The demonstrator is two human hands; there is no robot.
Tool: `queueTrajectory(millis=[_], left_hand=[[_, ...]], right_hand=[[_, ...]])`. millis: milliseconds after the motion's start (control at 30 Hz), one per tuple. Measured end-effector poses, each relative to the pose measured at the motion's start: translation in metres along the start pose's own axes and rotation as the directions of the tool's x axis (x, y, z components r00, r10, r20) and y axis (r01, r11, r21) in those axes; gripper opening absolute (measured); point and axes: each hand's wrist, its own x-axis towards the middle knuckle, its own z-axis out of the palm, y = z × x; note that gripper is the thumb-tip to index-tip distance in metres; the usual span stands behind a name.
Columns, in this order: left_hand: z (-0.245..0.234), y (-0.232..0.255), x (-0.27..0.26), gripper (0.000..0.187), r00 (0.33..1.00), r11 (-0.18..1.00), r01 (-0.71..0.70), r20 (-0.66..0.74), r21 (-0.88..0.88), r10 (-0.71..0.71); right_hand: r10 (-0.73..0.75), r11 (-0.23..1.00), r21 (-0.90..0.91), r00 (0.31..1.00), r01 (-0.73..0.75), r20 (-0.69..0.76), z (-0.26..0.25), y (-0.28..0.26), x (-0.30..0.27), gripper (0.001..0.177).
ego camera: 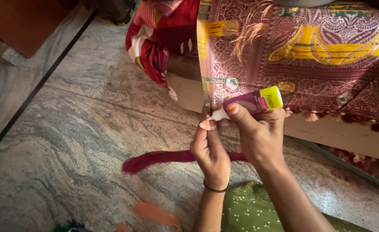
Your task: Applying glue and attaching decorative tassels to the border of a sari.
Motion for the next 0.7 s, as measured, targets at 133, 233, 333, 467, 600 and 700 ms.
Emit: queueTrajectory(millis=[133, 233, 333, 467, 600, 700], left_hand=[[-0.002, -0.005, -0.002, 0.027, 1.000, 1.000, -0.024, 0.019, 0.020, 0.023], [-0.001, -0.006, -0.001, 0.027, 1.000, 1.000, 0.008, 0.020, -0.014, -0.008], [-0.006, -0.012, -0.003, 0.027, 1.000, 0.999, 0.023, -0.010, -0.048, -0.024], [-0.017, -0.019, -0.006, 0.022, 0.998, 0.999, 0.052, -0.039, 0.002, -0.052], [-0.010, -0.003, -0.002, 0.022, 0.991, 0.948, 0.131, 0.003, -0.290, -0.136], [-0.010, -0.004, -0.002, 0.020, 0.983, 0.929, 0.165, -0.023, -0.332, -0.183]], right_hand=[[-0.018, 0.999, -0.051, 1.000, 0.017, -0.007, -0.003, 0.003, 0.000, 0.012], [0.001, 0.997, -0.071, 1.000, -0.002, -0.024, -0.005, 0.003, -0.001, 0.013], [-0.012, 0.998, -0.068, 1.000, 0.010, -0.023, -0.006, 0.002, -0.002, 0.013], [-0.021, 0.988, 0.154, 1.000, 0.024, -0.023, -0.011, 0.001, -0.004, 0.012], [-0.044, 0.995, -0.094, 0.996, 0.037, -0.075, -0.014, 0.000, -0.010, 0.014], [-0.021, 0.997, -0.078, 0.997, 0.015, -0.080, -0.013, 0.002, -0.010, 0.014]])
